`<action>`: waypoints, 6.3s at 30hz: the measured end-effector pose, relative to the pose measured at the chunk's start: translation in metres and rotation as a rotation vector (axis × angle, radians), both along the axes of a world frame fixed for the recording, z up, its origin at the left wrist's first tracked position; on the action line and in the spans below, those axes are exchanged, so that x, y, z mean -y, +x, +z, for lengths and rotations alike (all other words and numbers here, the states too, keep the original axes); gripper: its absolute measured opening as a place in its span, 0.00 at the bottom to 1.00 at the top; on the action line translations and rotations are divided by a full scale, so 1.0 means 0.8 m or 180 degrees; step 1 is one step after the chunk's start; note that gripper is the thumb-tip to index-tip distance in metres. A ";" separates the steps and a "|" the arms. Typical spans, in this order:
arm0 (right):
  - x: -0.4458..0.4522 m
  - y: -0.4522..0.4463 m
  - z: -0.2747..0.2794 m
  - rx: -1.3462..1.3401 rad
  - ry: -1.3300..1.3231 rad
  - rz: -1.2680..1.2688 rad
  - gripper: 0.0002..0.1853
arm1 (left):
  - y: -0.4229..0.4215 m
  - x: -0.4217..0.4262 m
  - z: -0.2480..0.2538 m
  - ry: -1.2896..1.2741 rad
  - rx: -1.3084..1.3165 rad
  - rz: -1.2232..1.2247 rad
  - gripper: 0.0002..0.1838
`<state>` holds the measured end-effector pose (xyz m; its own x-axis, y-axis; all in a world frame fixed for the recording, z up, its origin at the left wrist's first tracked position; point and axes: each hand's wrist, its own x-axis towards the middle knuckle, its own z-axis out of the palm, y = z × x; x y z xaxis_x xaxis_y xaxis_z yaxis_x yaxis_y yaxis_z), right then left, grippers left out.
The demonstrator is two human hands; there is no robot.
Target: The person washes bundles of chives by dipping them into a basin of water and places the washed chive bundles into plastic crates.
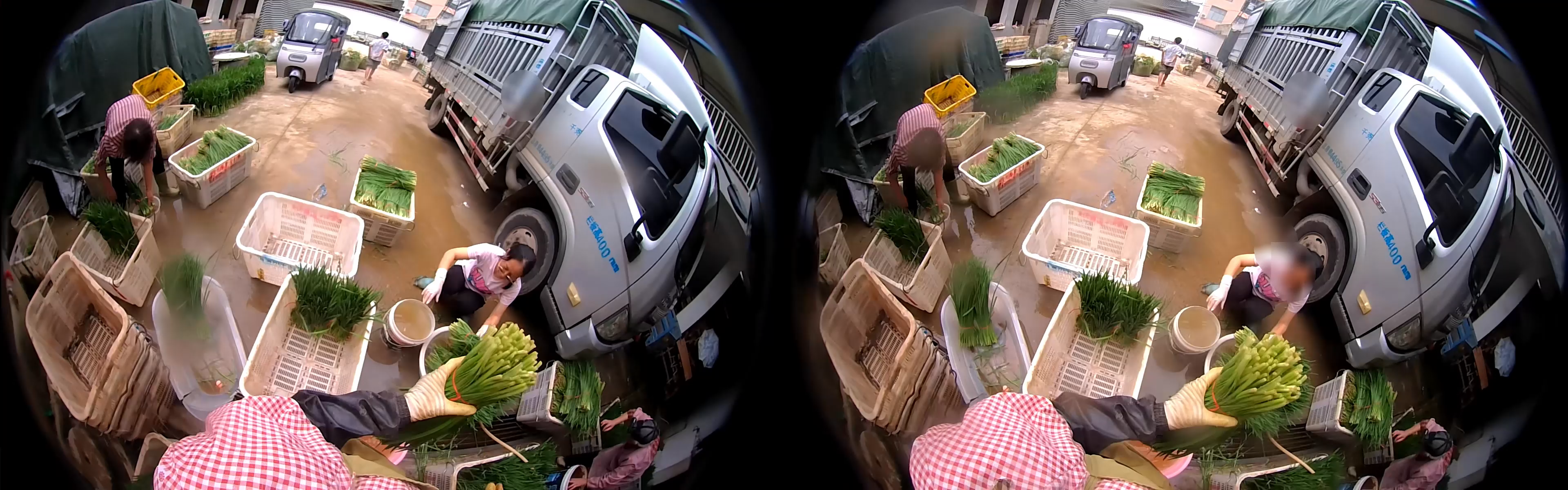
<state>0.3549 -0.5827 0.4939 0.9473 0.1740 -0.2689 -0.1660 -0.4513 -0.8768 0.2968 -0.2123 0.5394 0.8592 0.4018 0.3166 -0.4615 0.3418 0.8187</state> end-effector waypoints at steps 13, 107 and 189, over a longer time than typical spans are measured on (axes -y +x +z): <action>-0.244 -0.019 0.089 0.0452 0.1953 0.1620 0.71 | -0.018 0.038 0.034 -0.1270 0.0055 -0.0580 0.44; -0.112 -0.169 -0.682 -0.3493 0.0876 -0.1314 0.30 | -0.197 0.209 -0.560 -0.0255 -0.6167 -0.2191 0.44; -0.430 -0.061 -0.634 -0.0651 -0.1492 0.0954 0.22 | -0.575 -0.161 -0.315 0.2974 -0.8401 -0.2060 0.44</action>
<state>0.3061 -0.2391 -0.0134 0.7960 0.2445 -0.5538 -0.1162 -0.8361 -0.5361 -0.1632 -0.0833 0.2871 -0.3590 0.5752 -0.7350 0.6514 -0.4096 -0.6387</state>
